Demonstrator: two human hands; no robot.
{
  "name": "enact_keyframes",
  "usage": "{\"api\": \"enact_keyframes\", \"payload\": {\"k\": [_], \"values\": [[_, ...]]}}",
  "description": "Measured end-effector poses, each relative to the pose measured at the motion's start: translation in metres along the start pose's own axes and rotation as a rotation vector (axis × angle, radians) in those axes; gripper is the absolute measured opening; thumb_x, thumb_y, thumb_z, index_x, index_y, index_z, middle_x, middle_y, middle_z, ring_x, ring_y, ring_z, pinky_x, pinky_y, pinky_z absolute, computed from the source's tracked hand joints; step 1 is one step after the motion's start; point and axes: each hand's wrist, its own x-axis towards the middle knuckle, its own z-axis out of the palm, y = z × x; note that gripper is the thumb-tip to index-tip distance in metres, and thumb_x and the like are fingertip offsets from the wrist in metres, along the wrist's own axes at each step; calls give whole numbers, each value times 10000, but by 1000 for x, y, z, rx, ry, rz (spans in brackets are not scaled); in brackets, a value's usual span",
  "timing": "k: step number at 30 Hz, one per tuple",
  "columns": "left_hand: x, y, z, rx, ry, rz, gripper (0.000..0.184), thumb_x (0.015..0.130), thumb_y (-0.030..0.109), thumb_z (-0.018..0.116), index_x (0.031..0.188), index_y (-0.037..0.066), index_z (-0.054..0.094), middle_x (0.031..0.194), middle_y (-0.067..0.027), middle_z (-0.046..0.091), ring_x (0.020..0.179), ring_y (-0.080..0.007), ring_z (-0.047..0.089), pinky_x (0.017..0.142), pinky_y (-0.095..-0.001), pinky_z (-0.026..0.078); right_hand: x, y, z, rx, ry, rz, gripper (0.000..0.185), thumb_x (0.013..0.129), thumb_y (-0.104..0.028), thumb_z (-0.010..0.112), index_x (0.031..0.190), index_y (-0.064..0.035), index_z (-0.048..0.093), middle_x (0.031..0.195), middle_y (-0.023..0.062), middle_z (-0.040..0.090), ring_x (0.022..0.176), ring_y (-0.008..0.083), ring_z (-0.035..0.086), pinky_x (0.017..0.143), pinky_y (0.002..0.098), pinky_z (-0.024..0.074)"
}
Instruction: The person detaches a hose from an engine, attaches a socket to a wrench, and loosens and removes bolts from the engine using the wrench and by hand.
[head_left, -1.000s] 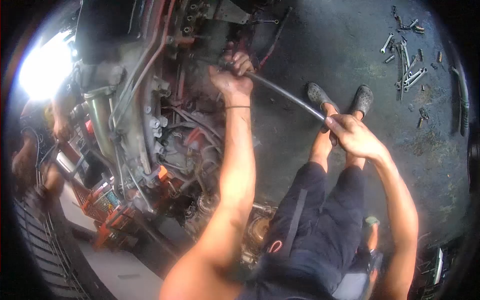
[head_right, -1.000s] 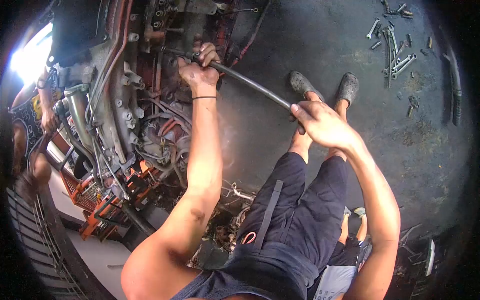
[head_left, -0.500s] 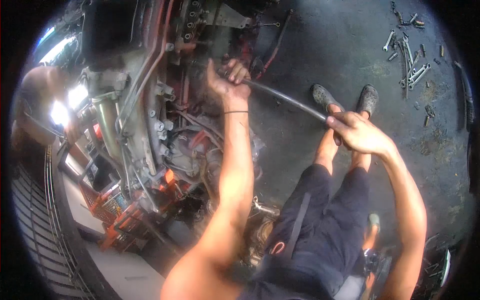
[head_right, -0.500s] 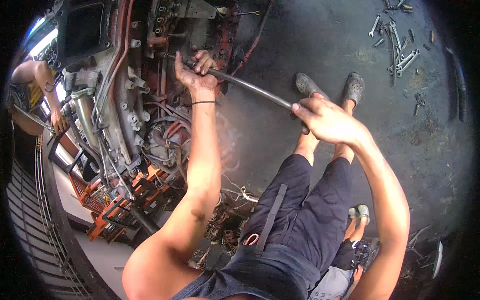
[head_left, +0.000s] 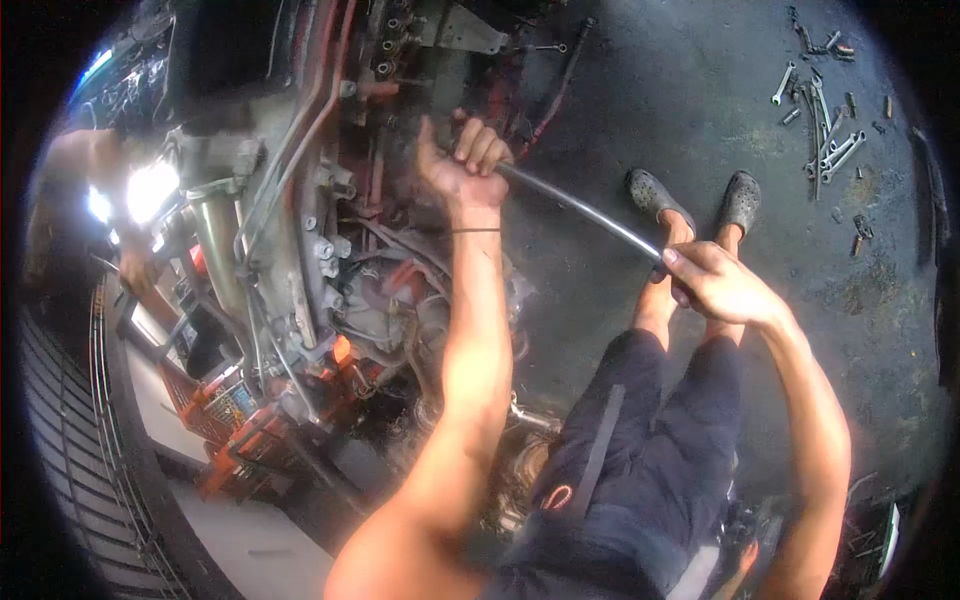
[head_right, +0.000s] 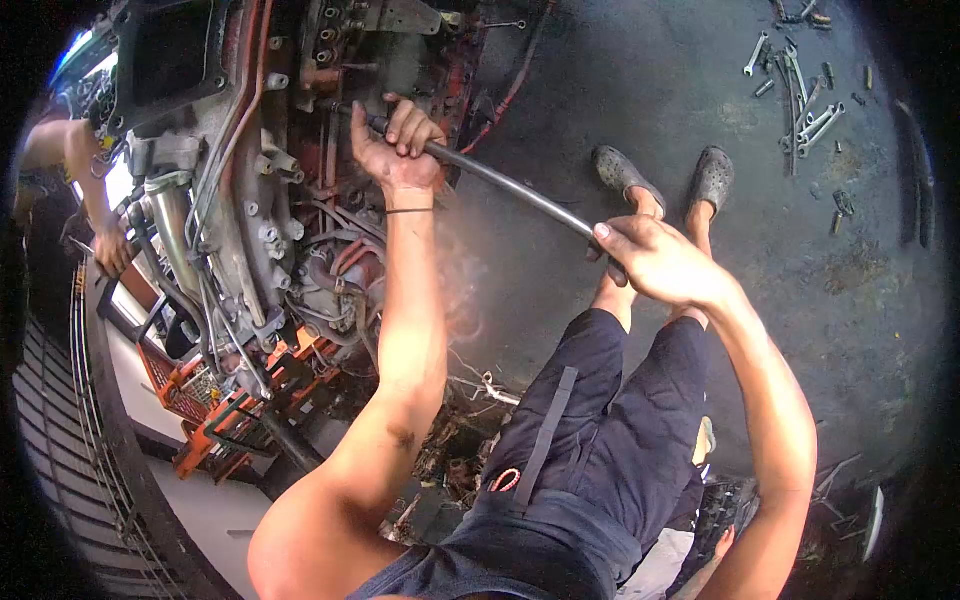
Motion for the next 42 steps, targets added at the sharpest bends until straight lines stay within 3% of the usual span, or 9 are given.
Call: {"api": "enact_keyframes", "payload": {"k": [5,10,13,19,24,27,33,37,42], "values": [[7,-30,35,221,580,317,378,854,329,639,968,-14,526,743,-71,463,703,-168,457,642,-310,386,1,-9,4,-405,338,-219,320,906,-217,610,1043,72,593,852,281,640,884,417,645,774,458,488],[10,-5,14,246,407,175,362,864,328,636,951,-7,532,759,-75,477,701,-170,453,654,-311,387,0,-6,10,-440,413,-231,347,895,-219,632,1067,75,563,859,282,637,869,435,639,766,480,487],[9,4,-18,-27,-234,-36,363,873,348,630,942,5,537,731,-49,470,617,-137,427,569,-277,373,-4,-12,4,-261,364,-132,366,934,-269,594,1041,81,582,867,255,638,874,443,633,793,480,479],[-1,-25,21,201,509,275,418,857,316,644,1017,-56,541,814,-112,515,764,-222,505,725,-340,430,8,-12,6,-330,237,-73,342,958,-256,534,965,73,626,1001,267,630,985,420,620,810,478,471],[7,-13,22,222,496,260,405,851,315,647,1012,-44,548,789,-100,525,750,-215,514,738,-344,442,1,-2,18,-392,344,-111,361,883,-224,637,1063,73,539,1011,287,605,991,443,602,811,486,470],[5,2,-7,69,-130,74,357,859,314,639,1010,-1,570,680,-20,503,581,-135,457,600,-286,425,-5,-5,19,-366,378,-160,428,852,-221,680,1107,60,482,1001,290,597,971,454,606,819,497,469],[-2,-13,9,190,191,131,382,904,342,584,1080,3,596,701,-20,515,621,-150,464,633,-309,427,9,1,14,-181,84,-26,415,953,-371,525,958,36,609,835,291,610,976,463,603,866,507,468],[-2,-21,24,358,456,264,444,894,345,601,1170,-1,568,872,-95,582,853,-207,535,811,-376,422,1,-12,16,-390,401,-143,282,879,-244,616,859,37,598,742,251,612,878,401,630,802,477,501],[7,-5,23,343,463,271,325,891,319,605,1032,26,606,763,-30,533,660,-153,476,635,-298,404,6,3,23,-494,619,-303,355,841,-214,641,1070,37,541,852,241,634,871,390,635,796,464,499]]}}
